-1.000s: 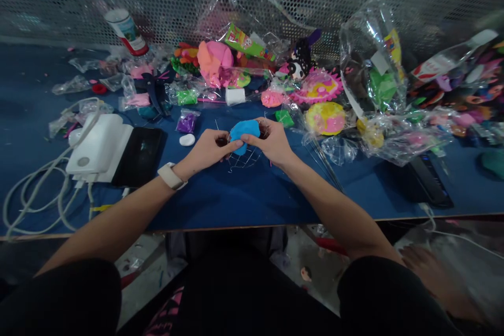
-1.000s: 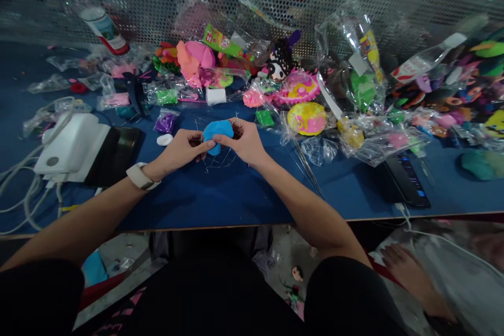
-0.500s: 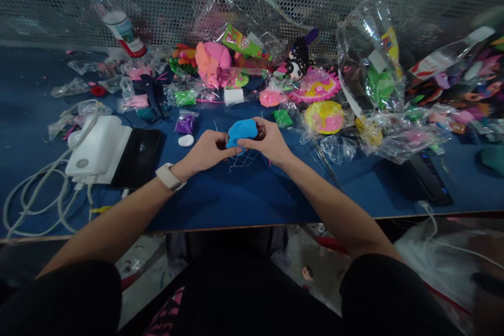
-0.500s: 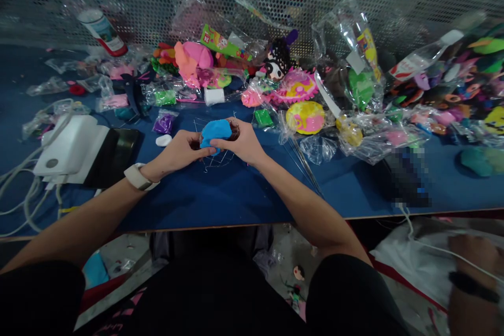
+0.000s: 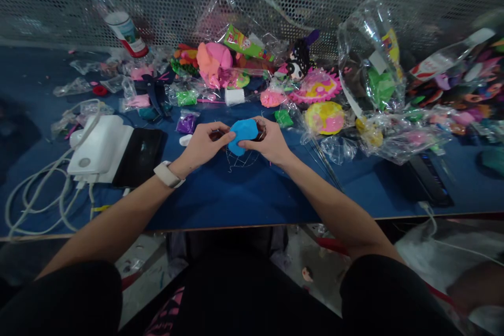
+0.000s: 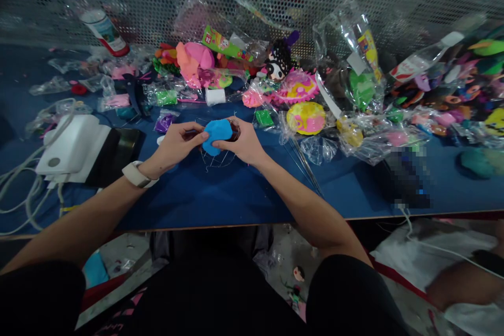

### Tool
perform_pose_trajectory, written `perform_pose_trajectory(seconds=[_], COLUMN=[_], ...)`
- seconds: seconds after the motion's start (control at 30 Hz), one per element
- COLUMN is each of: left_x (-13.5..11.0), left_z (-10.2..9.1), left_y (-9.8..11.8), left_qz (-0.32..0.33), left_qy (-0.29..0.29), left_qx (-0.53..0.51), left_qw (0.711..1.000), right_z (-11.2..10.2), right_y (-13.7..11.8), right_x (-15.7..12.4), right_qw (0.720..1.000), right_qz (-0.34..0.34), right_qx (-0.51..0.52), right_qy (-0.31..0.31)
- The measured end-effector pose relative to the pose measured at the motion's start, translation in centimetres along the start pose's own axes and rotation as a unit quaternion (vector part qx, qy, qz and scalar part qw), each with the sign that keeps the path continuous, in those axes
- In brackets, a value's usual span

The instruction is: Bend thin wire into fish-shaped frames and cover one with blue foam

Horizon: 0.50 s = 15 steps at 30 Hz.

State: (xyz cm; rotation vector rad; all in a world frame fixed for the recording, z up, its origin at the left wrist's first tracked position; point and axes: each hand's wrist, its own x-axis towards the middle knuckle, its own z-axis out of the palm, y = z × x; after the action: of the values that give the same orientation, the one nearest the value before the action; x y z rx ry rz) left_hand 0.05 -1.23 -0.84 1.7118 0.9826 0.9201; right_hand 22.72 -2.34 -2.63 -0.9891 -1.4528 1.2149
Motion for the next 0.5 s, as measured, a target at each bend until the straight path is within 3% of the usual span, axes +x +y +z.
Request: perform_pose_trajectory(seconds=[0.2,0.37,0.5], left_x=[-0.17,-0.13,-0.21], left_z=[-0.19,0.11,0.30], left_y=[0.29,-0.08,-0.22], left_qz=[0.018,0.015,-0.001], left_qy=[-0.015,0.052,0.055], left_qx=[0.028,-0.013,-0.025], left_qw=[0.999,0.998,0.998], right_z=[0.04,0.01,0.06], right_y=[-0.54,-0.48,-0.67], right_x=[-0.16,-0.30,-0.45], right_qw=[0.999,0.999,0.998], right_qz=[-0.032,-0.050,-0.048], right_qx=[-0.015,-0.015,-0.038], right_qy=[-0.001,-0.010,-0.003])
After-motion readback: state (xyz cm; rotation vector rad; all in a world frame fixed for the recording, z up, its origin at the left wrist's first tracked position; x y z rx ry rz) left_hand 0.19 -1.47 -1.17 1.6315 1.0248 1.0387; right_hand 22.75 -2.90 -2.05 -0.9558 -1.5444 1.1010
